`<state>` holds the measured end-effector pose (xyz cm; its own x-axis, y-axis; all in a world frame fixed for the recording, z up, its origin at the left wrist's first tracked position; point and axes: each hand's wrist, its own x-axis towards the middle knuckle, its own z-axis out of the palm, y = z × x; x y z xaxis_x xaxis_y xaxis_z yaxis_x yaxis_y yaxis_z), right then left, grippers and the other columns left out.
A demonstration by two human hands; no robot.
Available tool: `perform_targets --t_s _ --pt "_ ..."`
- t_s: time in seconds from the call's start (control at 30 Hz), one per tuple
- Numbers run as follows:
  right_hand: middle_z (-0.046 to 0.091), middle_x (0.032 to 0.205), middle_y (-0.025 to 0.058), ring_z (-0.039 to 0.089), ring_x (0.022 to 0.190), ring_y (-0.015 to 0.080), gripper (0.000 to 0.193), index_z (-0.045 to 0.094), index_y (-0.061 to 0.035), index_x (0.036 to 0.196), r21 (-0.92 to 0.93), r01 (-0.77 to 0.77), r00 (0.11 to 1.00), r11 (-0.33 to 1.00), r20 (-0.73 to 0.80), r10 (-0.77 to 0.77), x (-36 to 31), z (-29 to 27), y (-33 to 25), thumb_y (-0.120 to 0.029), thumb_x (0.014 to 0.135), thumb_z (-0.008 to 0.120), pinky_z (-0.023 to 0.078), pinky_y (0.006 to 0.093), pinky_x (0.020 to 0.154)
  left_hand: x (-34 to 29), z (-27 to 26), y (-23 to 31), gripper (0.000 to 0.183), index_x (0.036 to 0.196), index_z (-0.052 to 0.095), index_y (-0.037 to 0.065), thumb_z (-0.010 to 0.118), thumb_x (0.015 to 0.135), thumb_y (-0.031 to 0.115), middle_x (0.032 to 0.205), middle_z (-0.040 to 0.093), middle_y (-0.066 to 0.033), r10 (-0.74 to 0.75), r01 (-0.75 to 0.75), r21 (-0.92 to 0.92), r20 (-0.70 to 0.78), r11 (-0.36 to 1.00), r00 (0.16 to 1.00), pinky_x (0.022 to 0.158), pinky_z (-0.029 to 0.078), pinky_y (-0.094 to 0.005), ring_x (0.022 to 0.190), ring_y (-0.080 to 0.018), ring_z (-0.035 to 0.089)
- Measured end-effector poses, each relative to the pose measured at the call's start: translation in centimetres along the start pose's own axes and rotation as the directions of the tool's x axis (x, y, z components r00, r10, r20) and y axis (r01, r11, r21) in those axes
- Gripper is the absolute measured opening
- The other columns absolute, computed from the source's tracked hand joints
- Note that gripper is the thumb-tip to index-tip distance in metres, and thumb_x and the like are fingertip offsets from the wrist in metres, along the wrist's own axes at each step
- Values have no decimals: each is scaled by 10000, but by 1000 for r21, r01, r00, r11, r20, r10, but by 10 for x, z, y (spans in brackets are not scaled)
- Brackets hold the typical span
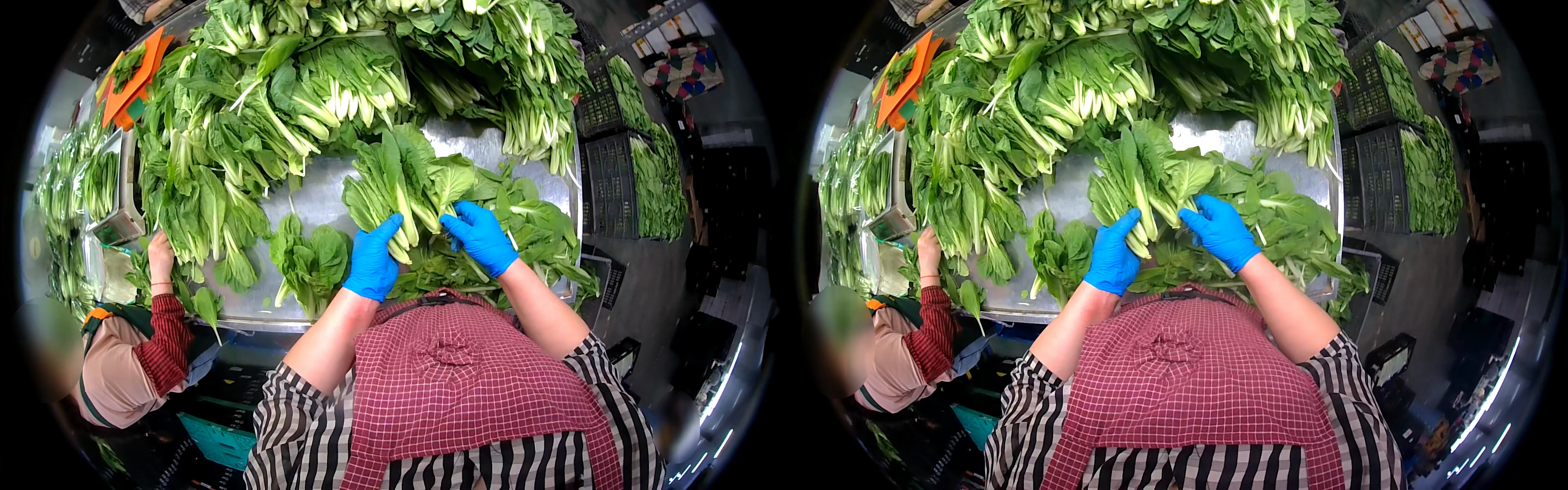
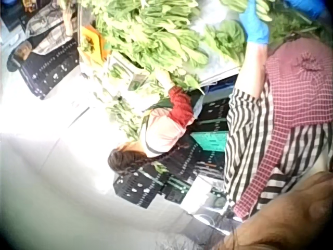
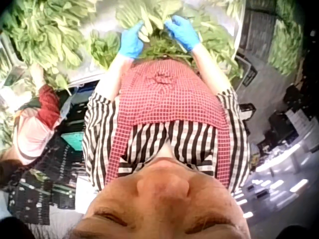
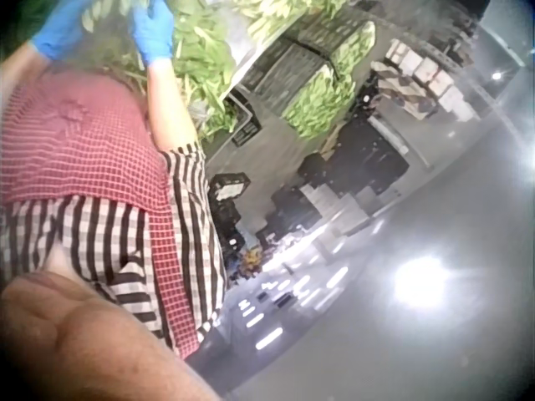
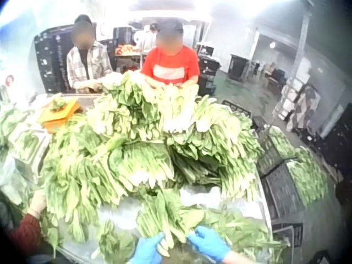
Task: The person trims leafy green vegetables by hand, removing outer leaves and unwanted parts. The trimmed vegetables are placed into a nearby crate while the person continues processing the pile on the table.
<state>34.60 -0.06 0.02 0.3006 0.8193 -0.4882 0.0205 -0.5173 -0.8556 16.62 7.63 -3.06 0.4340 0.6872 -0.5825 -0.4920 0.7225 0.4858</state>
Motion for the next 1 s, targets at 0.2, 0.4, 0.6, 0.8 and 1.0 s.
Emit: perform_targets --t_s 0.2,0.4,0.6,0.8,1.0 --pt "632 849 136 602 729 263 359 577 -34 1080 -383 176 925 907 -251 -286 -19 4 13 -290 845 669 487 363 680 -13 -16 -3 329 1208 532 -12 565 887 57 1070 629 -124 -59 59 12 49 998 997 850 511 -363 954 -228 625" --pt "656 868 115 629 772 216 402 623 -26 1058 -162 107 993 981 -25 -113 -48 20 -16 -287 778 748 504 318 718 -28 -16 -7 348 1214 522 -19 572 880 64 1107 619 -132 -75 77 -10 115 997 990 871 504 -385 983 -246 615" --pt "663 810 100 634 681 186 437 627 -39 1057 -378 233 955 896 -84 -284 -55 42 -4 -329 757 756 515 306 633 -42 -8 -8 381 1253 493 26 592 896 116 1167 589 -116 -94 111 -97 167 989 981 934 476 -391 1057 -245 585" --pt "646 792 91 626 623 209 440 629 -80 1068 -631 388 856 672 -25 -517 -70 45 -3 -324 729 768 497 322 566 -50 -3 -7 414 1292 459 41 592 904 101 1206 569 -116 -117 131 -61 191 990 975 930 475 -375 1077 -230 576" --pt "611 851 86 609 664 162 301 640 -45 994 -428 311 926 849 -64 -372 -70 44 4 -225 776 744 499 288 605 -50 -11 -11 377 1260 482 55 593 904 109 1151 588 -102 -74 79 -23 186 997 980 892 498 -370 1042 -223 589"
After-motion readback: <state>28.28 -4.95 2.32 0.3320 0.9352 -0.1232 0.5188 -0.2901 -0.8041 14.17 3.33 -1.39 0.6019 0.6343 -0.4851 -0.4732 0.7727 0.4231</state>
